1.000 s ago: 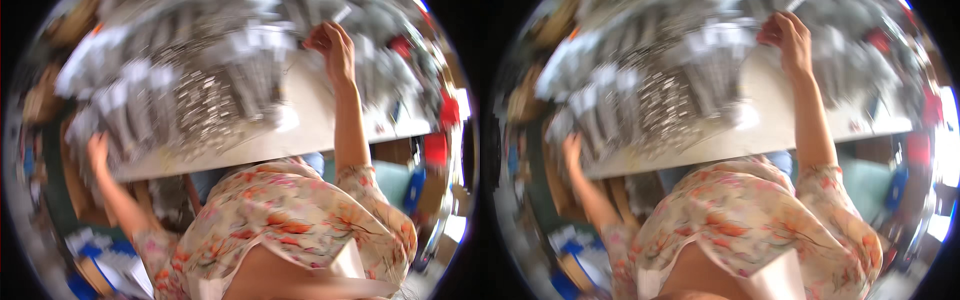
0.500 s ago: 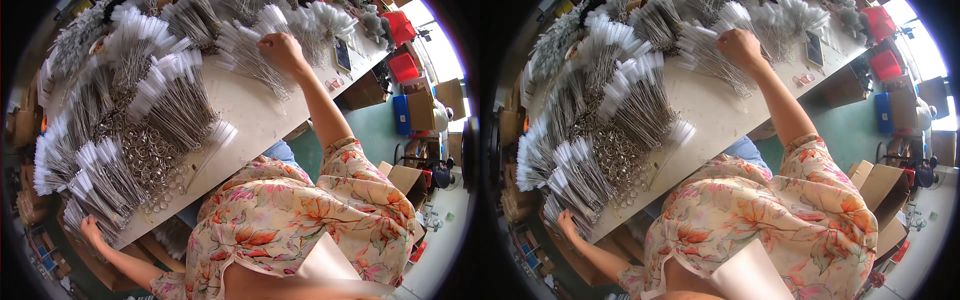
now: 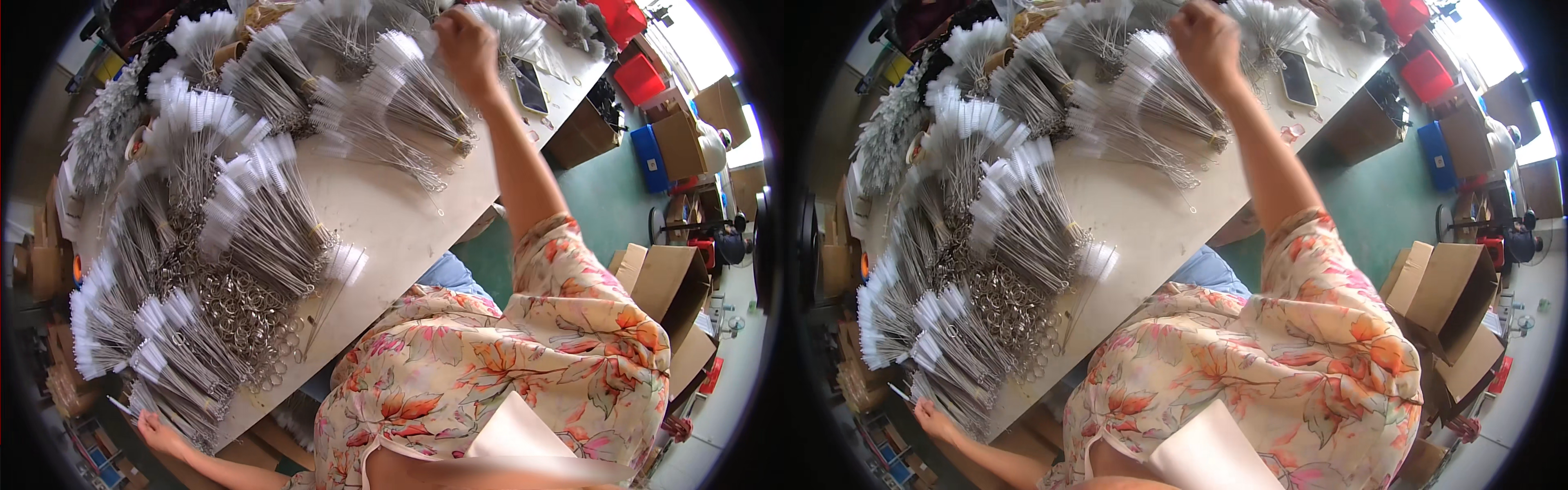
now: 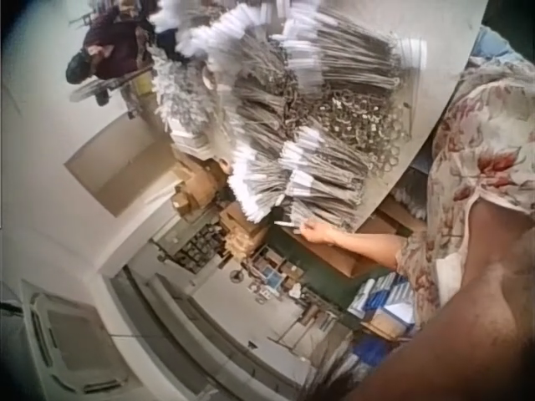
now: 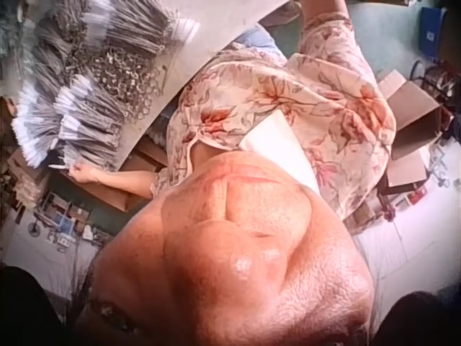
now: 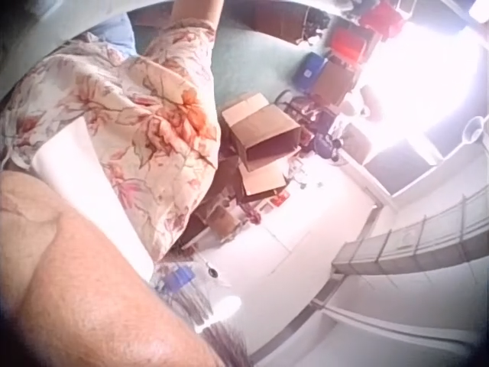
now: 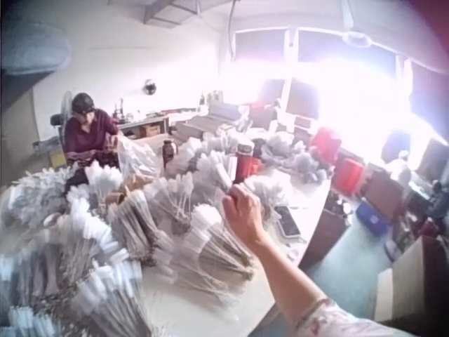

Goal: Assembling white brushes onto metal rings and organizing them at a workstation.

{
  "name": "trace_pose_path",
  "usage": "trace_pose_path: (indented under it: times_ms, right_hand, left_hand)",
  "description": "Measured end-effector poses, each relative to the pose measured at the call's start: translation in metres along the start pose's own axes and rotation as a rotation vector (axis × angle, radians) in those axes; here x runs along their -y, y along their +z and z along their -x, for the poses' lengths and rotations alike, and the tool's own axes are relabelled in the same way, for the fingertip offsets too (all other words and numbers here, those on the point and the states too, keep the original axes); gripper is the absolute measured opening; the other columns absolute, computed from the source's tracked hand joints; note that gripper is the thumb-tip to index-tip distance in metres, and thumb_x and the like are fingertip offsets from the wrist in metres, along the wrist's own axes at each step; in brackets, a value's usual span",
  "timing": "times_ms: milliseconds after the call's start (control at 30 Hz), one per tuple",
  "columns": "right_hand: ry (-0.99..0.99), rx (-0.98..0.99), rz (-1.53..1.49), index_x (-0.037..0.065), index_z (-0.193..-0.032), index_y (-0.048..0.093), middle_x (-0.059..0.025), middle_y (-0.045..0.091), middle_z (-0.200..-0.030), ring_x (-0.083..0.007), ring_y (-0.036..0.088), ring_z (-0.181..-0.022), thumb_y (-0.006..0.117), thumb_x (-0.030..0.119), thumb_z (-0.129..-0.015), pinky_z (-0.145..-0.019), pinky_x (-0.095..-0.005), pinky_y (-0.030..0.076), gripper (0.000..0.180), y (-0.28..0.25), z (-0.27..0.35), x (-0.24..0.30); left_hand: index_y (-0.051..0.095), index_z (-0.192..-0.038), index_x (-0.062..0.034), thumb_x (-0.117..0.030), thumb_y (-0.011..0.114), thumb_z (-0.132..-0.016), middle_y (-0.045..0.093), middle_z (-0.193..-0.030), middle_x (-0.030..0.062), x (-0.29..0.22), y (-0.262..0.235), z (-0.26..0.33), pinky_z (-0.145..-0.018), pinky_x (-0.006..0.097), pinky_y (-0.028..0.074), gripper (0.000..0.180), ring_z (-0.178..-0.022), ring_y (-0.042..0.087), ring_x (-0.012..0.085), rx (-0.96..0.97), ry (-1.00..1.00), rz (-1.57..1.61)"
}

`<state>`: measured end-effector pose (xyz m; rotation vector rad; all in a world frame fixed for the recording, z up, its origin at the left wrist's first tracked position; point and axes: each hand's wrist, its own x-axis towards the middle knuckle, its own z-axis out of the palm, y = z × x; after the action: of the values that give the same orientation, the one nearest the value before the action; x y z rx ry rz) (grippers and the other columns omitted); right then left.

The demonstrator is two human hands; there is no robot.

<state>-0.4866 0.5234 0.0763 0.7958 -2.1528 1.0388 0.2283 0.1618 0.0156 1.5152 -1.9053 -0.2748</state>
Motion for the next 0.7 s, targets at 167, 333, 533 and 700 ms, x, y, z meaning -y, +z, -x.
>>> trace_pose_path:
  times_ms: [167,333,533,700]
  right_hand:
    - [-0.005,0.145,0.036,0.007,-0.080,0.062,-0.0049,0.061,-0.073,-0.0151,0.056,-0.058,0.053,0.026,-0.085,-0.055,-0.0313,0.045,0.022,-0.019,-0.074,-0.154]
    - [0.315,0.571,0.474,0.013,-0.089,0.069,-0.0092,0.066,-0.082,-0.0239,0.063,-0.075,0.067,0.036,-0.072,-0.072,-0.0356,0.049,0.028,0.002,-0.056,-0.167]
    - [0.299,0.695,0.470,0.013,-0.086,0.068,-0.0094,0.066,-0.087,-0.0262,0.063,-0.082,0.063,0.040,-0.069,-0.076,-0.0385,0.049,0.032,0.005,-0.051,-0.172]
    - [0.290,0.197,-0.129,0.005,-0.070,0.054,0.0029,0.042,-0.058,-0.0113,0.039,-0.051,0.051,0.028,-0.083,-0.049,-0.0284,0.034,0.026,-0.044,-0.061,-0.099]
  left_hand:
    - [0.059,-0.111,-0.0038,-0.016,0.046,-0.092,0.061,-0.095,0.0046,-0.080,0.013,0.012,-0.060,0.021,0.040,0.027,-0.067,0.048,0.0093,-0.023,-0.022,-0.022]
    - [0.061,-0.109,-0.0061,-0.024,0.047,-0.092,0.056,-0.084,-0.0030,-0.114,0.039,0.026,-0.041,0.016,0.021,0.028,-0.051,0.030,0.0006,-0.053,0.139,0.148]
    - [0.060,-0.103,-0.0003,-0.028,0.050,-0.092,0.041,-0.071,-0.0045,-0.177,0.064,0.040,-0.039,0.016,0.018,0.032,-0.050,0.028,-0.0003,0.190,-0.275,0.756]
    - [0.058,-0.101,0.0045,-0.021,0.048,-0.093,0.045,-0.075,-0.0008,-0.237,0.080,0.066,-0.041,0.015,0.021,0.029,-0.054,0.031,0.0017,0.504,-0.210,1.091]
